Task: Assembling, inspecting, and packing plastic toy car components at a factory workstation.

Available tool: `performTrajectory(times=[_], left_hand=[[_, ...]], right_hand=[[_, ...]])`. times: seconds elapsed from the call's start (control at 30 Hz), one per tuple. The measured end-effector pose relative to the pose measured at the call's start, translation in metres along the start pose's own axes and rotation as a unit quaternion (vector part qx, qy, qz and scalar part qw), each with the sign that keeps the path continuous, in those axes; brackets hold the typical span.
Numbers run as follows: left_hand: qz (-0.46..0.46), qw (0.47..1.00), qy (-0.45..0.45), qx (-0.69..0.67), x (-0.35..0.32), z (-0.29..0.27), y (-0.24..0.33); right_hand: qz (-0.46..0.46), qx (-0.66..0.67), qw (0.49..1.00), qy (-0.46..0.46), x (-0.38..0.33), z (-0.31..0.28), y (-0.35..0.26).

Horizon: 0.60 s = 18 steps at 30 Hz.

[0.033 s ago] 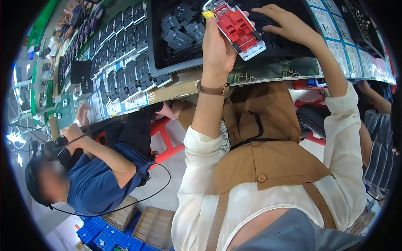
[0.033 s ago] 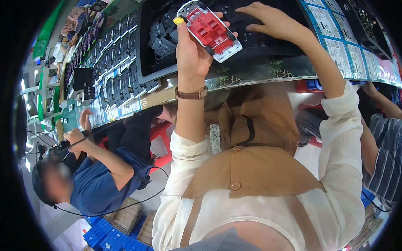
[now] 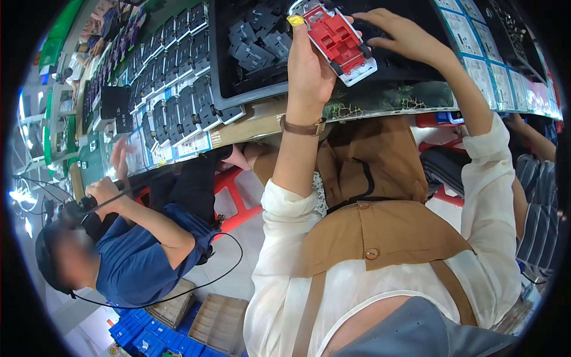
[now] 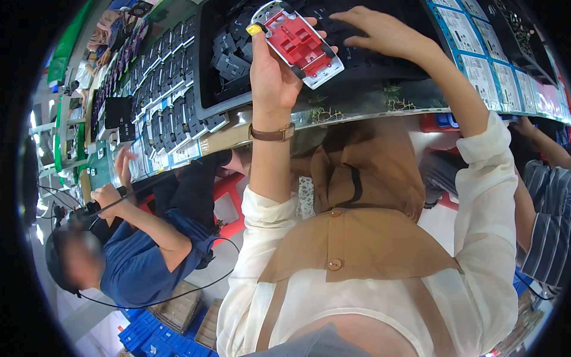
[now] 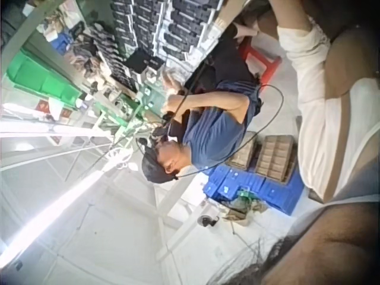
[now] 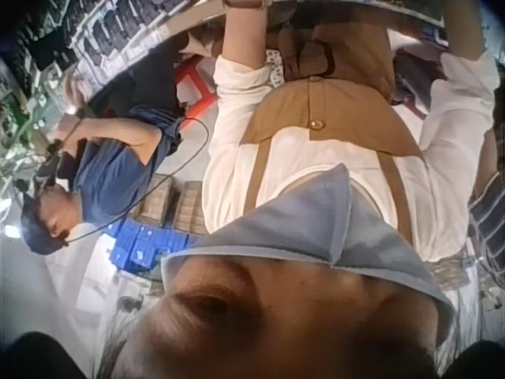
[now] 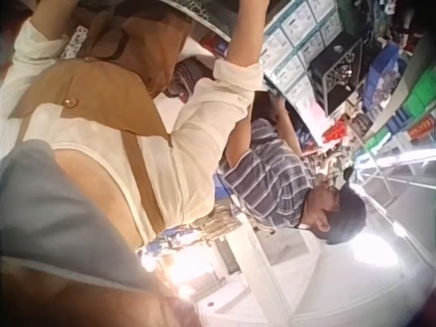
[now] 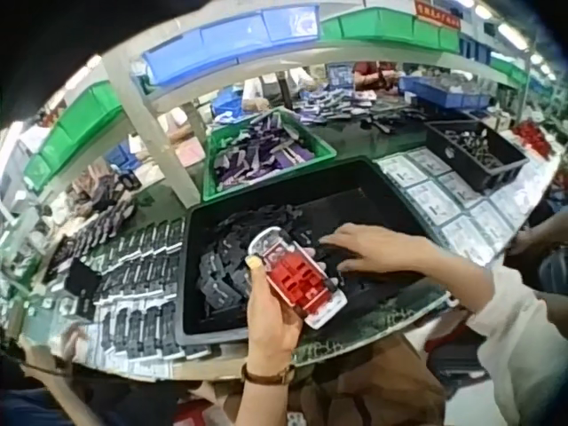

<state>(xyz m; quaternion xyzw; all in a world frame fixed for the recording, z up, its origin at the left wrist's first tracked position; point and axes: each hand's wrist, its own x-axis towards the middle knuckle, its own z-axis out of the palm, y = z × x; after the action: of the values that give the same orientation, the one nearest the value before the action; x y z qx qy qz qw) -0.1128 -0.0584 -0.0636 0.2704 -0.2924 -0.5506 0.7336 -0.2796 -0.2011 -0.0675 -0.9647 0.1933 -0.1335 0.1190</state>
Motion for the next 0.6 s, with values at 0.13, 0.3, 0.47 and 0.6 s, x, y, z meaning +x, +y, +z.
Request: performTrajectory(times=[0.13, 0.3, 0.47, 0.6], left_hand=[[-0.006, 0.999, -0.009, -0.037, 0.001, -0.004, 0.0], [-0.003, 0.999, -0.021, -0.039, -0.002, -0.003, 0.003], [0.001, 0.999, -0.002, -0.05, 0.002, -0.003, 0.0], [0.014, 0.994, 0.037, -0.099, 0.0, -0.006, 0.001]], right_hand=[[0.0, -0.002, 0.998, -0.068, 0.011, 0.01, -0.003], [0.023, 0.027, 0.995, -0.089, 0.006, -0.006, 0.002], [0.033, -0.003, 0.995, 0.093, -0.012, -0.017, 0.007], [0.097, 0.018, 0.992, 0.084, -0.013, -0.07, -0.056]])
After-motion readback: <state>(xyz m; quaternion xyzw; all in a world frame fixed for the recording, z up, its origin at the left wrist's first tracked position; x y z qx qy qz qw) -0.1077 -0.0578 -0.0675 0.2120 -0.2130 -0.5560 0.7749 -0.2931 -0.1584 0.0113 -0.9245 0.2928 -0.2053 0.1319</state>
